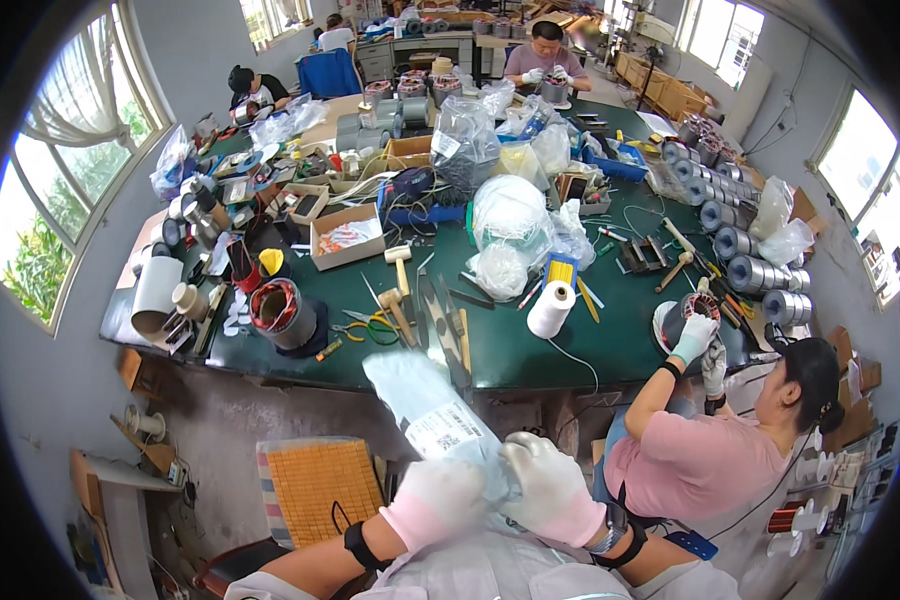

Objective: The person receives a package, carries it to a workbench, and opens the plastic mailer using scissors. They remove bubble wrap and a box, then use the scissors to cut the plastic wrapping off a black electronic device.

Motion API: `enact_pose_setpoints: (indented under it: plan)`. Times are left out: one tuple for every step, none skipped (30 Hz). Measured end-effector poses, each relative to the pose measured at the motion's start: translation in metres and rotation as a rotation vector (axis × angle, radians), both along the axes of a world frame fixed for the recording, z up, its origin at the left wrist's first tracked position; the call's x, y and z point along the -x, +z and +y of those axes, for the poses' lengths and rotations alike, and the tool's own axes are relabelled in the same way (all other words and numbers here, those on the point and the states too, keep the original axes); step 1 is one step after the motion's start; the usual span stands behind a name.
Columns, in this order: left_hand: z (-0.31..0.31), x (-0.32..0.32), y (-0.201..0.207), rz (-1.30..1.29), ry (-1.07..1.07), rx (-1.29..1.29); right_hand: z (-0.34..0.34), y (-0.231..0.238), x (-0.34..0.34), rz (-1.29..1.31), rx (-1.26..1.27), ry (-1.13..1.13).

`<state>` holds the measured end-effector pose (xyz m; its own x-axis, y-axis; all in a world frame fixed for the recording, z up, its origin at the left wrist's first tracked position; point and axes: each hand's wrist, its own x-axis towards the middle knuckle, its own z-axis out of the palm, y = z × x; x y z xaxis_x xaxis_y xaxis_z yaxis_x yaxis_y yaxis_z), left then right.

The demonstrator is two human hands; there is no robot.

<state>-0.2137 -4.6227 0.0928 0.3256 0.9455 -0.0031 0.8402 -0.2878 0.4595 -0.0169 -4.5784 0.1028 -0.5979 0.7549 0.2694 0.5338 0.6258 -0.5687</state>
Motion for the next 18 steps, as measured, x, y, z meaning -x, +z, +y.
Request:
enact_pose_setpoints:
  plan:
    - [0.009, 0.002, 0.002, -0.031, -0.033, -0.027, 0.009, -0.001, 0.011, -0.089, 0.017, 0.028]
    - [0.019, 0.008, 0.002, -0.062, -0.065, -0.053, 0.019, -0.002, 0.021, -0.178, 0.036, 0.058]
    - [0.030, 0.018, -0.005, -0.053, -0.084, -0.088, 0.026, -0.009, 0.028, -0.208, 0.036, 0.064]
    - [0.041, 0.030, -0.009, -0.052, -0.091, -0.091, 0.036, -0.012, 0.034, -0.207, 0.033, 0.057]
    - [0.054, 0.043, -0.011, -0.047, -0.090, -0.079, 0.047, -0.015, 0.040, -0.228, 0.031, 0.069]
    - [0.065, 0.057, -0.014, -0.038, -0.080, -0.063, 0.058, -0.019, 0.049, -0.246, 0.031, 0.090]
    - [0.077, 0.070, -0.021, -0.035, -0.077, -0.060, 0.069, -0.022, 0.061, -0.192, 0.005, 0.054]
    - [0.092, 0.080, -0.031, -0.060, -0.061, -0.037, 0.081, -0.028, 0.073, -0.190, 0.009, 0.058]
    - [0.109, 0.093, -0.039, -0.086, -0.046, -0.012, 0.096, -0.035, 0.085, -0.210, -0.010, 0.020]
    - [0.127, 0.107, -0.044, -0.084, -0.043, -0.004, 0.111, -0.042, 0.096, -0.230, -0.027, -0.016]
    - [0.147, 0.119, -0.046, -0.094, -0.024, 0.012, 0.127, -0.048, 0.106, -0.267, -0.016, -0.042]
    - [0.167, 0.133, -0.048, -0.103, -0.004, 0.030, 0.146, -0.053, 0.122, -0.274, -0.002, -0.047]
    - [0.186, 0.150, -0.053, -0.096, 0.010, 0.148, 0.165, -0.057, 0.138, -0.265, -0.024, -0.095]
    - [0.203, 0.160, -0.058, -0.107, 0.009, 0.166, 0.182, -0.059, 0.147, -0.259, -0.044, -0.137]
    - [0.218, 0.172, -0.067, -0.192, 0.075, 0.163, 0.202, -0.059, 0.161, -0.217, -0.041, -0.158]
    - [0.232, 0.186, -0.077, -0.272, 0.136, 0.158, 0.220, -0.064, 0.176, -0.192, -0.022, -0.157]
    - [0.246, 0.200, -0.088, -0.307, 0.182, 0.150, 0.241, -0.078, 0.189, -0.201, 0.013, -0.116]
    - [0.257, 0.215, -0.091, -0.314, 0.241, 0.157, 0.258, -0.094, 0.202, -0.206, 0.052, -0.076]
